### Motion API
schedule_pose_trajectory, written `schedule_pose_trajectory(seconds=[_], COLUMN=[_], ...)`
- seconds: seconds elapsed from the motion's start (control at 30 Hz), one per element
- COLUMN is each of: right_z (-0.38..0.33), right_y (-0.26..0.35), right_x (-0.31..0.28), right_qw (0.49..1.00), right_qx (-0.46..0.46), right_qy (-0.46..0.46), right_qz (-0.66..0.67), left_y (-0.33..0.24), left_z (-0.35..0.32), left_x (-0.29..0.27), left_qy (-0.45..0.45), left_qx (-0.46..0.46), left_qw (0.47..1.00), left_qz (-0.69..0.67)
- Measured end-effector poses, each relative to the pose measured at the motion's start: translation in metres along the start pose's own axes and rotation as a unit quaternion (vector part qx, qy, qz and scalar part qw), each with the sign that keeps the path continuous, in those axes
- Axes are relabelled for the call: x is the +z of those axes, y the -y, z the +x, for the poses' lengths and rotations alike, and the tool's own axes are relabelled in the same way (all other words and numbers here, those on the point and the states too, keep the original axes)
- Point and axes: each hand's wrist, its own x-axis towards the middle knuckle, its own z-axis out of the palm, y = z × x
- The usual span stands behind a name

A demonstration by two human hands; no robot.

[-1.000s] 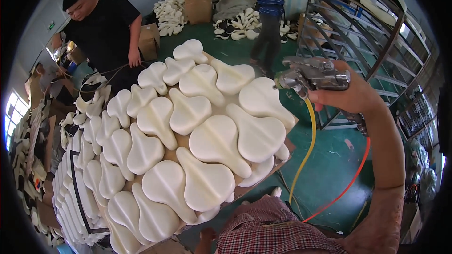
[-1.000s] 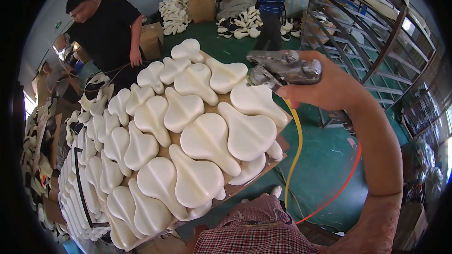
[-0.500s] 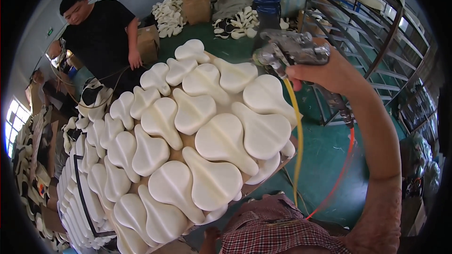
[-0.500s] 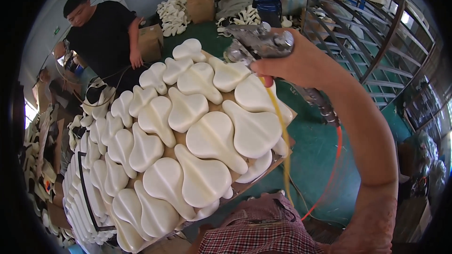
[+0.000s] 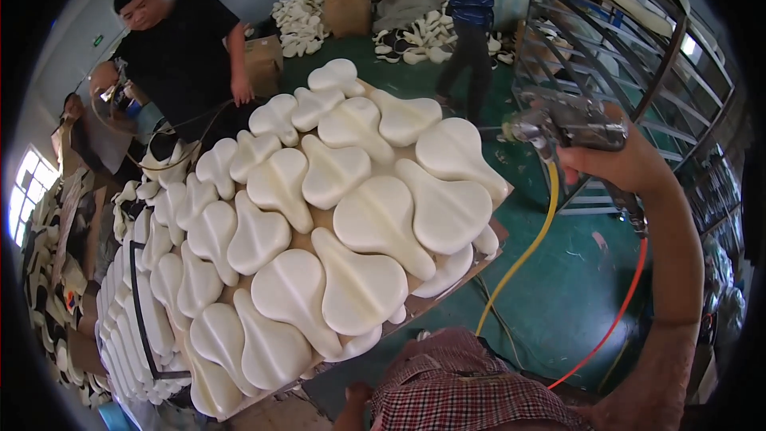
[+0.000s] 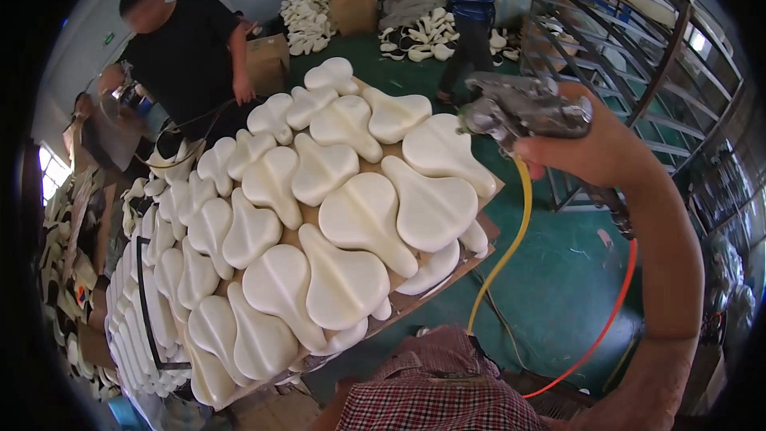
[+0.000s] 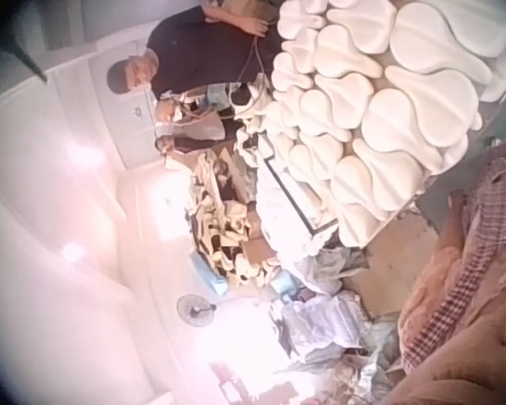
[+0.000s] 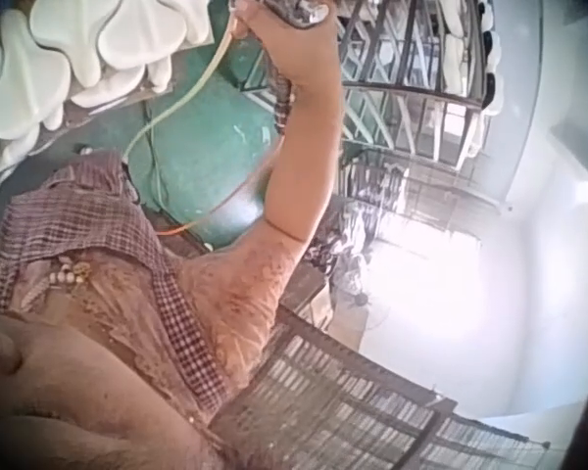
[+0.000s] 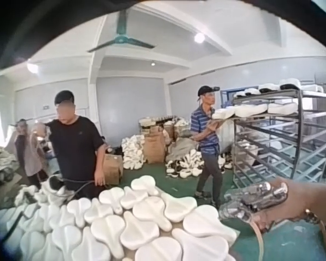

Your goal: Spraying adhesive or coating onto foam bicycle seat components using a spray gun.

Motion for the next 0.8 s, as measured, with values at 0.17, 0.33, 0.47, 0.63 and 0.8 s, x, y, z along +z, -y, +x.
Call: schedule_pose_trajectory(seconds=[0.17, 0.33, 0.47, 0.63, 0.8], right_z=[-0.051, -0.093, -0.104, -0.137, -0.141], right_y=[0.025, -0.008, -0.013, -0.014, -0.017], right_x=[0.003, -0.005, -0.012, -0.021, -0.008], right_qw=[0.994, 0.997, 1.0, 0.995, 0.996], right_qx=[-0.062, 0.008, -0.014, 0.025, -0.015], right_qy=[0.093, -0.045, 0.014, 0.084, -0.068], right_qz=[-0.002, 0.059, 0.019, 0.041, 0.06], left_y=[-0.009, -0.02, 0.002, 0.002, -0.005], left_z=[-0.031, -0.058, -0.069, -0.084, -0.099], left_x=[0.01, 0.031, 0.08, 0.104, 0.07], left_qy=[-0.073, -0.061, -0.068, -0.035, 0.025], left_qx=[0.013, 0.003, 0.012, -0.115, 0.013], left_qw=[0.997, 0.997, 0.992, 0.959, 0.999], left_qz=[-0.003, -0.056, -0.108, -0.255, 0.027])
